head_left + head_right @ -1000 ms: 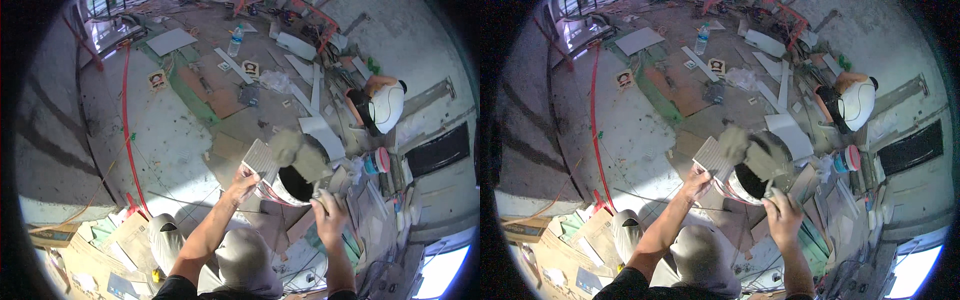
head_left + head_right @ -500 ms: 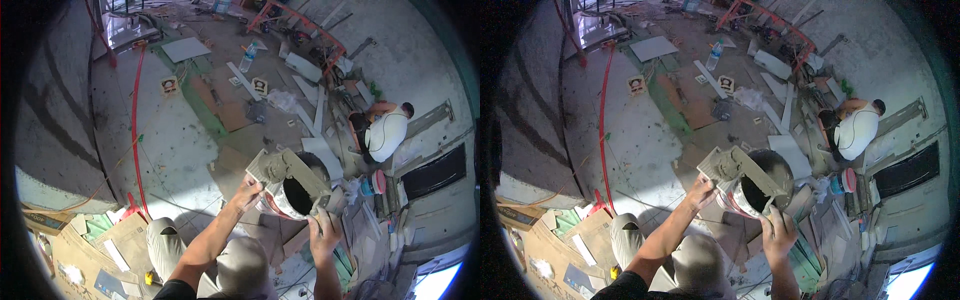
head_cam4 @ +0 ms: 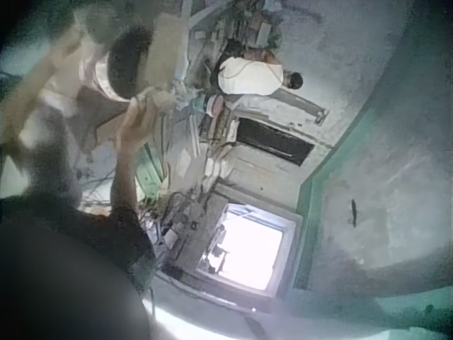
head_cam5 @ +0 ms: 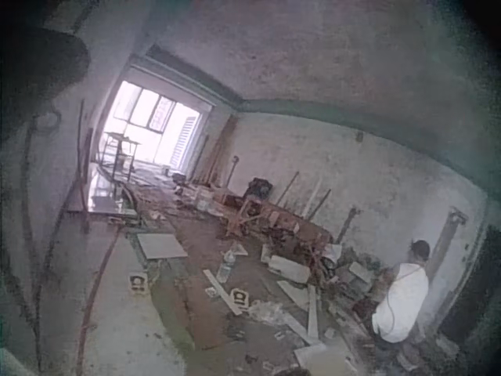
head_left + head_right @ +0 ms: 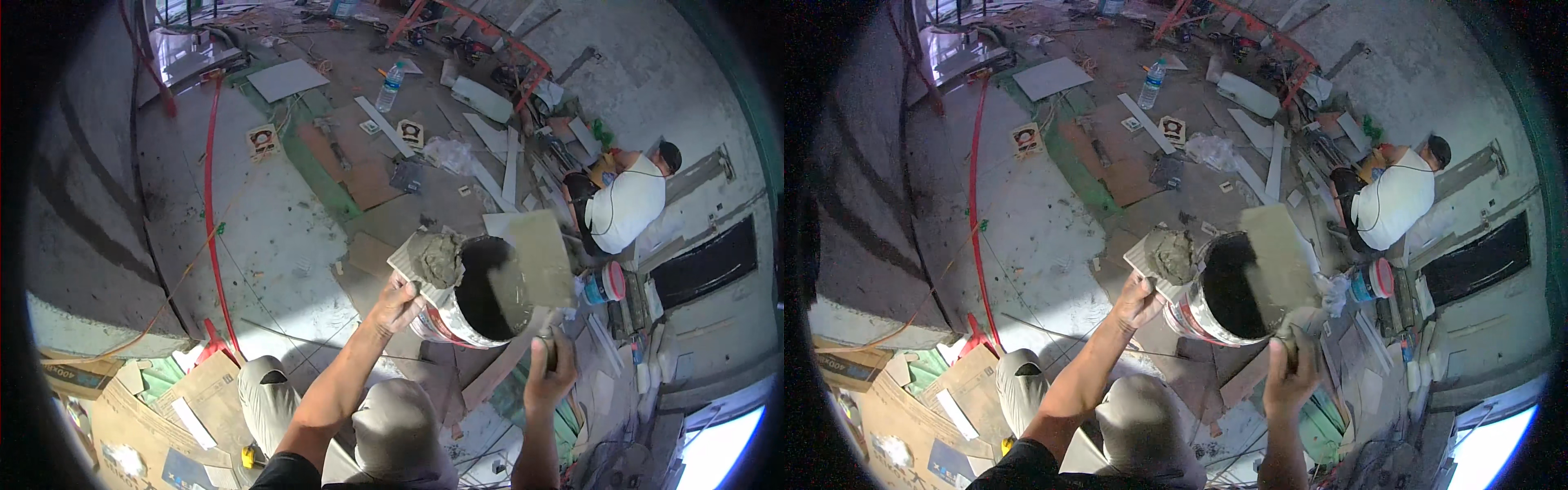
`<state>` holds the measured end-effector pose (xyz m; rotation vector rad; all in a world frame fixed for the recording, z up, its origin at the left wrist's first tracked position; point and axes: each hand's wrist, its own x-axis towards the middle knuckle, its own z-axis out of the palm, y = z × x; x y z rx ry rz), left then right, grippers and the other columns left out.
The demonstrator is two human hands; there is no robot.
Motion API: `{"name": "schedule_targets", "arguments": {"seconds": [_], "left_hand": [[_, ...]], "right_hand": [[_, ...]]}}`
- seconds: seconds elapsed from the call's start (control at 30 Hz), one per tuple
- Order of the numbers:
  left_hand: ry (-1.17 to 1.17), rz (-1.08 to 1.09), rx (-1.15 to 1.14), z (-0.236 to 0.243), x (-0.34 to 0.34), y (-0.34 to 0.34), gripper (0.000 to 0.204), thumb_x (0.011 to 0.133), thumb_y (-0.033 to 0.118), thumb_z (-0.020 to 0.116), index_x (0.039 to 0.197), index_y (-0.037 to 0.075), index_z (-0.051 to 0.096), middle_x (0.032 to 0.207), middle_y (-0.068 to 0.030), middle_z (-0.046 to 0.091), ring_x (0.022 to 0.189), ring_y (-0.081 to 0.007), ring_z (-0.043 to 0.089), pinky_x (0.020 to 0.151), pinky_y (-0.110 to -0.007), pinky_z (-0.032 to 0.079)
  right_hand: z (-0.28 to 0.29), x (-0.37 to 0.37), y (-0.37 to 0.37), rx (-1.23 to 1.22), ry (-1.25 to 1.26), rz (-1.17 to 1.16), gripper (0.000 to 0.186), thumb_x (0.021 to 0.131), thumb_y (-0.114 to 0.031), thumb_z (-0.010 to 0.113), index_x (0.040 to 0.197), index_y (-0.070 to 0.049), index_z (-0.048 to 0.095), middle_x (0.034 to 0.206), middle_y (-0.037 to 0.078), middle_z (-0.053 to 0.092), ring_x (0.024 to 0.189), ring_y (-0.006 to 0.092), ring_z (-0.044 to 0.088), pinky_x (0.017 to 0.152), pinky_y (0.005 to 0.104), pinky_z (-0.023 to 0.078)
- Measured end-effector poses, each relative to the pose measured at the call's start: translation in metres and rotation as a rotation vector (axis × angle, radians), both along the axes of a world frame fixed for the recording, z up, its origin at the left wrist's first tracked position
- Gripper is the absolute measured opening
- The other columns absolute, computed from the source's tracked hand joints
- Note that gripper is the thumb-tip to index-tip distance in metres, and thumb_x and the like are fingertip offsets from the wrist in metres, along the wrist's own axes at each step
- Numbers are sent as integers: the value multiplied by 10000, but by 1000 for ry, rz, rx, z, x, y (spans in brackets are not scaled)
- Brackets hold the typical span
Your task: Cutting tiles with a grinder and applying mortar to install them at the base of a wall.
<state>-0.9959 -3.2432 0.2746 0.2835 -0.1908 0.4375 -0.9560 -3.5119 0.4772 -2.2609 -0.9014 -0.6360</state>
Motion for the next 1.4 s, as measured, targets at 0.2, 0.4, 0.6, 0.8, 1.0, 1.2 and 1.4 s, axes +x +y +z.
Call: {"name": "schedule_targets", "arguments": {"seconds": [0.2,0.4,0.6,0.8,1.0,1.2,1.4], "left_hand": [[-68,-2,5,22,-2,5,1116,808,420,994,1672,52,391,1643,-126,542,1520,-309,536,1319,-522,405],[-97,-21,-53,21,-2,-2,1103,848,408,963,1686,34,350,1651,-167,529,1529,-352,529,1334,-533,381],[-74,-14,-87,10,-6,1,1038,889,410,930,1677,31,371,1650,-164,534,1529,-341,527,1333,-530,380],[-49,13,-139,-10,-10,-5,1048,865,391,955,1673,43,385,1644,-146,542,1516,-337,540,1329,-529,394],[-37,27,-98,-2,-27,-3,1052,851,358,970,1674,51,389,1641,-134,548,1519,-323,541,1327,-523,398],[35,124,6,-15,-40,14,1041,853,462,952,1660,82,415,1610,-106,571,1495,-286,554,1308,-491,423],[31,89,-27,-12,-31,9,1018,873,447,935,1665,71,417,1632,-115,565,1510,-308,548,1312,-566,406]], "right_hand": [[-81,20,-76,-324,387,-34,390,1022,-282,780,1304,-19,718,1186,212,733,1060,399,737,909,498,597],[-201,-7,-142,-616,8,-154,268,1007,-196,753,1197,-11,713,1187,275,700,988,510,700,834,595,588],[-150,-51,-197,-460,241,24,309,1049,-209,695,1283,-15,641,1061,242,711,840,437,694,747,523,572],[-70,-22,-77,-10,676,183,296,1089,-201,669,1289,17,655,841,71,660,634,153,598,604,340,492],[-55,-19,-27,186,1197,379,250,1152,-165,598,1293,39,635,816,17,629,602,93,564,547,284,436],[-58,-30,-10,-61,1088,497,259,1141,-165,591,1263,58,641,785,34,620,608,89,541,568,285,443],[-57,-22,-51,-40,1108,633,279,1118,-165,586,1209,92,644,787,57,626,610,108,529,589,296,439]]}}
